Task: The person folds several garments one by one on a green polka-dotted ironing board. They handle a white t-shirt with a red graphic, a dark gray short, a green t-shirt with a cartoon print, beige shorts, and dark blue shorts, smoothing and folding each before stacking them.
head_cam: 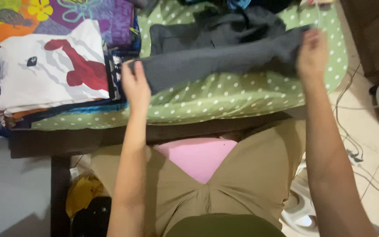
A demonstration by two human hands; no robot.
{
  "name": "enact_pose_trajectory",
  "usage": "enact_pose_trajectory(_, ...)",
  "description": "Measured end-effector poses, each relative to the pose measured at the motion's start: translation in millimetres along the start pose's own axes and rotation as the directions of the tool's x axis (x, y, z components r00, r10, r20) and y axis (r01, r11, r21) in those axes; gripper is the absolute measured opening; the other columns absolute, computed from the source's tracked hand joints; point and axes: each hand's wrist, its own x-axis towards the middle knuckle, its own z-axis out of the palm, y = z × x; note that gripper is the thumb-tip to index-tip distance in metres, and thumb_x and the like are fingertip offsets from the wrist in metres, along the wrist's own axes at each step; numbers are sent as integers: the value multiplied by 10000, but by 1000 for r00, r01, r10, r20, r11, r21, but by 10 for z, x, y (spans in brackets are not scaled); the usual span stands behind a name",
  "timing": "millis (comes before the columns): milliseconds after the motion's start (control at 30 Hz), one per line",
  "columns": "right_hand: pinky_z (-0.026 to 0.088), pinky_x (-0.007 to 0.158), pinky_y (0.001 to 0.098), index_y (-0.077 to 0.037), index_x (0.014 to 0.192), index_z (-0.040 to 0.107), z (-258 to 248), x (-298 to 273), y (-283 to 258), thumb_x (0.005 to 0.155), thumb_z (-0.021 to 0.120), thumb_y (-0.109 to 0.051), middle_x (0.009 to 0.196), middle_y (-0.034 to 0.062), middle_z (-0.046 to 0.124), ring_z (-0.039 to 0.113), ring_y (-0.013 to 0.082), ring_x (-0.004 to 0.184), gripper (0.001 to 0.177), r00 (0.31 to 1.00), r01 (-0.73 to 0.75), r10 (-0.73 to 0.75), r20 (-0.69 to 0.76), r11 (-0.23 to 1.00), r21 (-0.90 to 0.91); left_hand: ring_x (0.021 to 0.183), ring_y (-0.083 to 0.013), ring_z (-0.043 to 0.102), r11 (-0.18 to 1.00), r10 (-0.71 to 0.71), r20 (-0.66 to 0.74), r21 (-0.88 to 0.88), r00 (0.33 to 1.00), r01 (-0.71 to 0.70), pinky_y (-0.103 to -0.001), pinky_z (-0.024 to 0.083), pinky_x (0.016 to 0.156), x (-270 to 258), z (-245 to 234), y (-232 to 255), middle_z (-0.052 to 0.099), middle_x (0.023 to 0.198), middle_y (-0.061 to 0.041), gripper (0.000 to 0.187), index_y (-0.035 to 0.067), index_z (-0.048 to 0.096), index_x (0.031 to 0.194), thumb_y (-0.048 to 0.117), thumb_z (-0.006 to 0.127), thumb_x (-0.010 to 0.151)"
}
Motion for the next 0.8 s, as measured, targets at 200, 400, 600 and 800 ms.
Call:
enact_pose_trajectory(200, 485, 747, 567, -33, 1105, 665, -34, -143, 65, 1105, 614, -298, 917, 299, 665, 622, 529, 869, 270, 969, -45, 139, 206, 913, -405, 834, -555, 622, 808, -303, 198, 572, 932, 141, -622, 467, 683, -7, -143, -2, 660, 818, -339, 317, 84, 574, 1263, 314, 553, 1046)
enact_pose_trajectory(400, 476, 726, 574, -50, 1071, 660, -431, -540, -220, 1153, 603, -312, 860, 265, 672, 632, 507, 818, 280, 948, -36, 203, 245, 835, -549, 727, -505, 662, 708, -192, 254, 704, 948, -45, -602, 498, 626, -294, -423, -34, 683, 768, -272, 271, 97, 588, 1164, 355, 563, 1087)
enact_pose_trajectory(600, 501, 762, 533, -63, 1125, 642, -247, -471, -536, 1170, 602, -314, 914, 215, 684, 664, 451, 870, 258, 987, -11, 61, 152, 950, -313, 688, -452, 687, 715, -35, 138, 696, 990, -72, -553, 506, 558, -342, -255, -9, 726, 815, -204, 270, 118, 602, 1163, 372, 568, 1075)
enact_pose_trajectory(800, 500, 753, 542, -89, 1094, 699, -167, -403, -447, 1079, 618, -333, 878, 227, 710, 662, 459, 851, 257, 935, -41, 222, 276, 841, -539, 787, -390, 690, 574, -77, 167, 814, 983, -93, -499, 534, 628, -390, -257, 73, 708, 919, -147, 283, 92, 608, 1017, 369, 615, 1074)
